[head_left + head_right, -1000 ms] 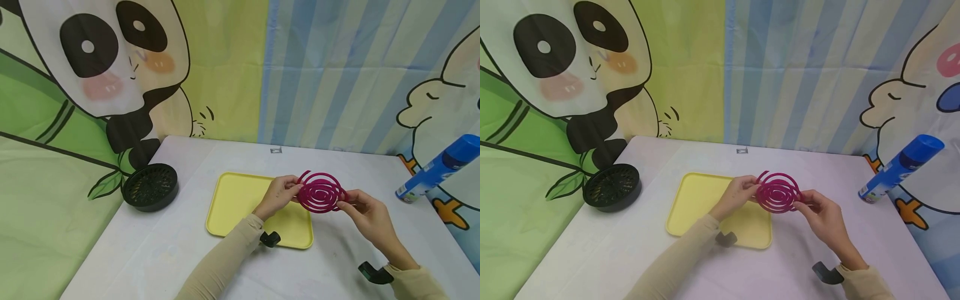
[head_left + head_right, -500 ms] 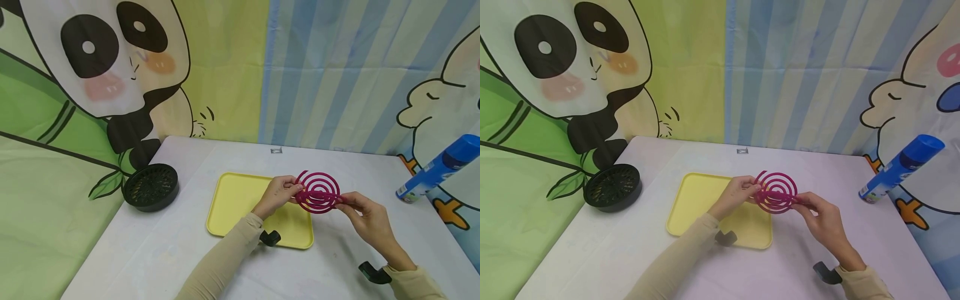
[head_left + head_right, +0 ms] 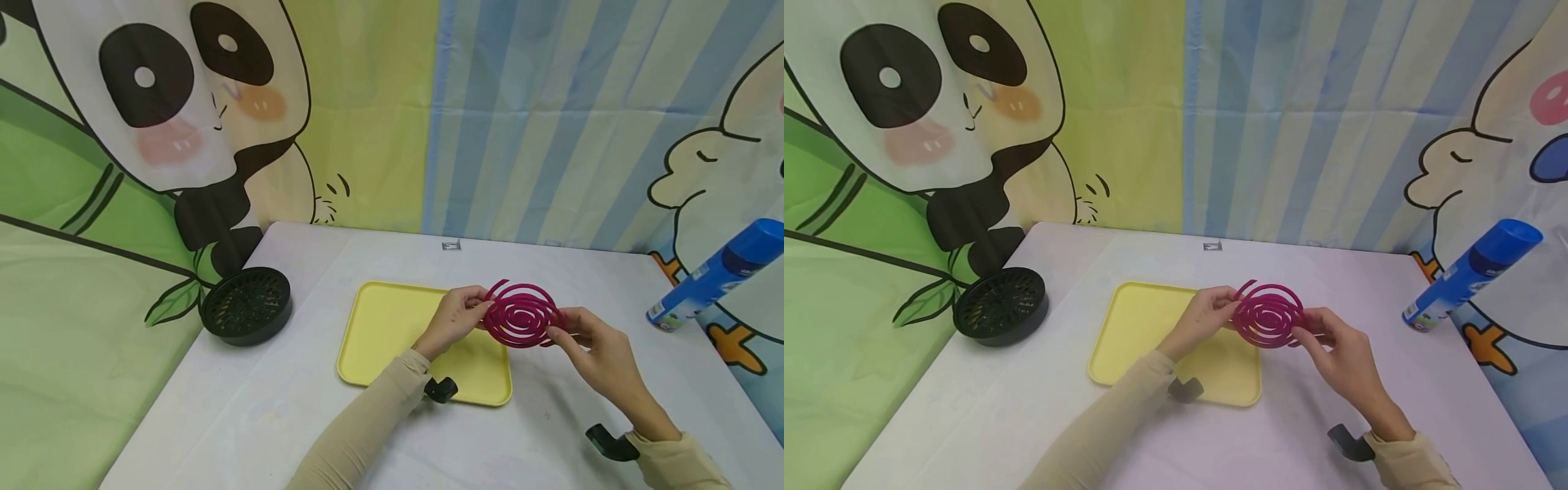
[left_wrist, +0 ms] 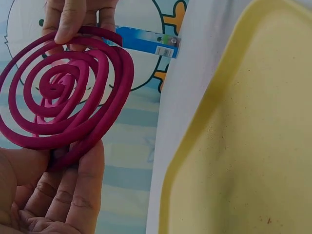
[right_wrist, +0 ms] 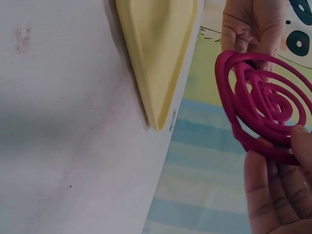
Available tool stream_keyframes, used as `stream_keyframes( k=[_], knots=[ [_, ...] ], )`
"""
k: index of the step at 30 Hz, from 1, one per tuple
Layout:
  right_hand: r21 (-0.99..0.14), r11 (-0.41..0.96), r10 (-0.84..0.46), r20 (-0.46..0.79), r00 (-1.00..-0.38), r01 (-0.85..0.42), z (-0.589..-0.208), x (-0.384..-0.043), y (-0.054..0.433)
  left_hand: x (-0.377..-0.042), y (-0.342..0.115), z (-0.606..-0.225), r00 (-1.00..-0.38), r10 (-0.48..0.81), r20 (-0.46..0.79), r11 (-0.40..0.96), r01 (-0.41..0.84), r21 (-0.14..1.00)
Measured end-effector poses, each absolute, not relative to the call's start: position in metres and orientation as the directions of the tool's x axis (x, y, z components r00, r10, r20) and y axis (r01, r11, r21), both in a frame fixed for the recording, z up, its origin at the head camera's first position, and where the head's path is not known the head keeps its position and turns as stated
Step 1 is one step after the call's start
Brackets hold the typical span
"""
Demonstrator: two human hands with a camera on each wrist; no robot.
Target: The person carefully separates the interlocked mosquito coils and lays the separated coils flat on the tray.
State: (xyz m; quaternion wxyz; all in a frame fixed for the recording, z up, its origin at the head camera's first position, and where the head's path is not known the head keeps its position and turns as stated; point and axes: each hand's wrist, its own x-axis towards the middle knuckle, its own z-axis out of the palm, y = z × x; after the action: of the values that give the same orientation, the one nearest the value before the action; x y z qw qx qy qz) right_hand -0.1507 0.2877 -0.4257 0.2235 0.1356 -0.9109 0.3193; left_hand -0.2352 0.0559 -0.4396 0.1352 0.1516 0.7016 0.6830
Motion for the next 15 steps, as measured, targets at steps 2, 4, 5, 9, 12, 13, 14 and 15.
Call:
stream_keyframes(
  k=[2,4,5,9,12,13,14,15],
  knots=[
    [-0.521,0.763,-0.103,0.485,-0.868,-0.382,-0.424,-0.152,0.287,-0.235,0.056,-0.439,-0.915,0.402,0.028,0.025,0.042,0.999],
    [-0.529,0.763,-0.102,0.470,-0.877,-0.372,-0.423,-0.153,0.286,-0.235,0.055,-0.439,-0.911,0.411,0.040,0.029,0.057,0.998],
    [-0.538,0.761,-0.099,0.456,-0.884,-0.363,-0.422,-0.154,0.286,-0.235,0.055,-0.440,-0.907,0.418,0.049,0.029,0.067,0.997],
    [-0.617,0.734,-0.058,0.359,-0.932,-0.283,-0.418,-0.153,0.284,-0.236,0.053,-0.442,-0.887,0.454,0.084,0.017,0.102,0.995],
    [-0.700,0.689,-0.015,0.249,-0.968,-0.191,-0.416,-0.152,0.284,-0.238,0.051,-0.445,-0.875,0.473,0.097,-0.002,0.110,0.994],
    [-0.727,0.668,-0.003,0.210,-0.978,-0.158,-0.415,-0.152,0.284,-0.238,0.051,-0.445,-0.874,0.476,0.098,-0.007,0.108,0.994],
    [-0.754,0.645,0.006,0.170,-0.985,-0.126,-0.414,-0.152,0.284,-0.238,0.051,-0.446,-0.873,0.478,0.097,-0.008,0.106,0.994],
    [-0.779,0.620,0.019,0.132,-0.991,-0.092,-0.413,-0.152,0.284,-0.239,0.051,-0.446,-0.873,0.478,0.096,-0.012,0.103,0.995]
  ],
)
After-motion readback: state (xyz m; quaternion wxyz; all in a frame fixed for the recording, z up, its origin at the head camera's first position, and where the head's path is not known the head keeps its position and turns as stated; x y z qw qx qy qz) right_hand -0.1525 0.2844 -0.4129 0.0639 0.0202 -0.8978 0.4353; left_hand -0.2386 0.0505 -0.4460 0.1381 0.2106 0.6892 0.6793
